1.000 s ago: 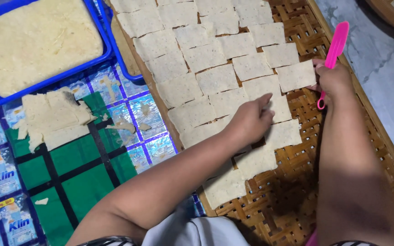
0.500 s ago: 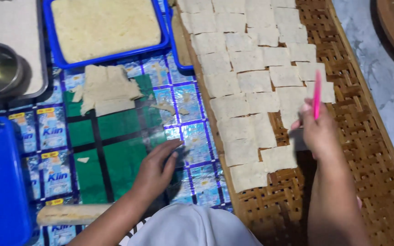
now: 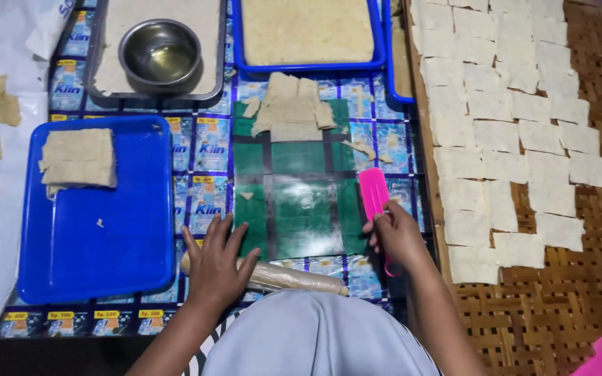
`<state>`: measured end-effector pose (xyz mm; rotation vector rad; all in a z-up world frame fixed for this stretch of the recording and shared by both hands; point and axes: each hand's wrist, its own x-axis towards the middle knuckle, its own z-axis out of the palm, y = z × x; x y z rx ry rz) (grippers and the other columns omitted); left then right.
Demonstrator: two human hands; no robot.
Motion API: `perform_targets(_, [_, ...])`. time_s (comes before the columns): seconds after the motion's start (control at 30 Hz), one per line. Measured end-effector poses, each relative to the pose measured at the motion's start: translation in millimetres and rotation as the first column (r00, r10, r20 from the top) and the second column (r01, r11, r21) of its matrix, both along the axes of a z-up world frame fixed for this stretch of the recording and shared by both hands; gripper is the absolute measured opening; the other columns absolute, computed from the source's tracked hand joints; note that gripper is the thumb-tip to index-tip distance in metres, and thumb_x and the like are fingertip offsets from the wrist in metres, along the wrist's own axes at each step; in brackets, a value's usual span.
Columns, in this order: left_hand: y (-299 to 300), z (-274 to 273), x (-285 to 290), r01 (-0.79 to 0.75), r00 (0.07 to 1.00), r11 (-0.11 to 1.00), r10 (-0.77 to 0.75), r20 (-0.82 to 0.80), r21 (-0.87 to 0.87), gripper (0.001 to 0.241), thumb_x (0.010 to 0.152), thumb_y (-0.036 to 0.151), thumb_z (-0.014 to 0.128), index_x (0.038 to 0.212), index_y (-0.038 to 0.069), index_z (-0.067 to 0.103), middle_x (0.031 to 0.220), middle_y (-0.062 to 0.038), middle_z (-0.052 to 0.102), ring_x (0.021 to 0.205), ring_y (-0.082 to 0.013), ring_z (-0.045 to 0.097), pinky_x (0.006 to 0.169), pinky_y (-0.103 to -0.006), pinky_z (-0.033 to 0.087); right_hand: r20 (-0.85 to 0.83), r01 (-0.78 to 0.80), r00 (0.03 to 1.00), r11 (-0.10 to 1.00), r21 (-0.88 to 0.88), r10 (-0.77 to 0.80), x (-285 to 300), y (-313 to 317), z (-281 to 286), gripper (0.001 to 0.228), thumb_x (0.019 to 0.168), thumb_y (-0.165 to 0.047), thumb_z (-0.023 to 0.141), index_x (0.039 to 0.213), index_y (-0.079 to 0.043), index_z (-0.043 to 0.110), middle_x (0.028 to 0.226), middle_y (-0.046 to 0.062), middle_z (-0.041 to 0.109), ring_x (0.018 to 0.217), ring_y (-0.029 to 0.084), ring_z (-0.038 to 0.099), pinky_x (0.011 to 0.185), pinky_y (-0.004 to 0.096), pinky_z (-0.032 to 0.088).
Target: Rolling out dough and cutting it into square pieces using a rolling pin and a plastic scraper tool.
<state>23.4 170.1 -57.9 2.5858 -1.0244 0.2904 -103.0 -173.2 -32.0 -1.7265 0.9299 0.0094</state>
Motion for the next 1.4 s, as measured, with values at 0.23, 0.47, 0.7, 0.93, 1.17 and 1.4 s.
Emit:
perform_targets(0.23, [33.4, -8.4, -3.4, 0.141, 0.990, 0.990, -0.142, 0.013, 0.016, 0.074, 0.090, 0.064, 0.060, 0.140, 0.010, 0.058, 0.155, -0.014, 0.047, 0.148, -0.0345, 0.041, 0.118, -0.0783, 0.003, 0.045, 0.177, 0.983, 0.984, 0.026, -0.178, 50.1, -4.9, 5.1, 0.024, 0.092, 0.004, 0.039, 0.115, 0.001, 0.046, 0.070, 0.018, 0.060, 0.046, 0.030, 0.056, 0.040, 0.042, 0.046])
perform_targets(0.47, [49.7, -25.8, -7.0, 0.208, 0.969, 0.977, -0.202, 0.141, -0.033, 0.039, 0.090, 0.040, 0.066, 0.124, 0.022, 0.069, 0.126, 0.004, 0.067, 0.123, -0.0165, 0.059, 0.121, -0.0645, 0.009, -0.005, 0.301, 0.949, 0.898, 0.322, -0.316, 65.8, -18.3, -47.0, 0.014, 0.104, -0.005, 0.040, 0.112, 0.003, 0.048, 0.073, 0.017, 0.062, 0.051, 0.025, 0.056, 0.043, 0.036, 0.047])
perform_targets(0.7, [53.4, -37.1, -7.0, 0.238, 0.967, 0.966, -0.225, 0.121, -0.105, 0.026, 0.088, 0.024, 0.072, 0.113, 0.025, 0.074, 0.109, 0.009, 0.072, 0.112, -0.0134, 0.063, 0.122, -0.0580, 0.015, 0.017, 0.231, 0.971, 0.949, 0.214, -0.240, 124.2, -7.4, -9.7, 0.006, 0.102, -0.003, 0.043, 0.099, -0.007, 0.040, 0.069, 0.013, 0.058, 0.048, 0.022, 0.050, 0.040, 0.036, 0.039])
perform_targets(0.93, [53.1, -38.2, -4.7, 0.249, 0.958, 0.964, -0.230, 0.169, -0.099, 0.022, 0.087, 0.023, 0.077, 0.108, 0.025, 0.075, 0.105, 0.008, 0.073, 0.107, -0.0115, 0.065, 0.121, -0.0528, 0.021, 0.116, 0.112, 0.981, 0.939, 0.325, -0.157, 188.1, -33.5, -58.9, 0.007, 0.102, -0.003, 0.045, 0.105, -0.003, 0.051, 0.070, 0.012, 0.062, 0.049, 0.018, 0.049, 0.040, 0.030, 0.039])
perform_targets(1.17, [53.7, -43.4, -3.6, 0.251, 0.961, 0.966, -0.240, 0.134, -0.068, 0.022, 0.088, 0.023, 0.076, 0.109, 0.024, 0.074, 0.107, 0.007, 0.072, 0.108, -0.0123, 0.064, 0.119, -0.0548, 0.024, -0.292, -0.281, 0.953, 0.606, -0.744, 0.084, 222.4, 43.6, -58.0, 0.048, 0.100, -0.010, 0.044, 0.146, 0.002, 0.048, 0.094, 0.021, 0.070, 0.068, 0.031, 0.066, 0.058, 0.045, 0.053])
perform_targets(1.4, [54.4, -45.6, -2.2, 0.256, 0.956, 0.966, -0.245, 0.162, -0.046, 0.022, 0.088, 0.024, 0.076, 0.109, 0.026, 0.073, 0.106, 0.008, 0.073, 0.107, -0.0121, 0.064, 0.118, -0.0544, 0.024, -0.408, -0.471, 0.877, 0.613, -0.634, 0.253, 191.9, 64.3, 8.8, 0.058, 0.102, -0.013, 0.038, 0.160, -0.011, 0.034, 0.114, 0.028, 0.059, 0.092, 0.045, 0.065, 0.080, 0.056, 0.053])
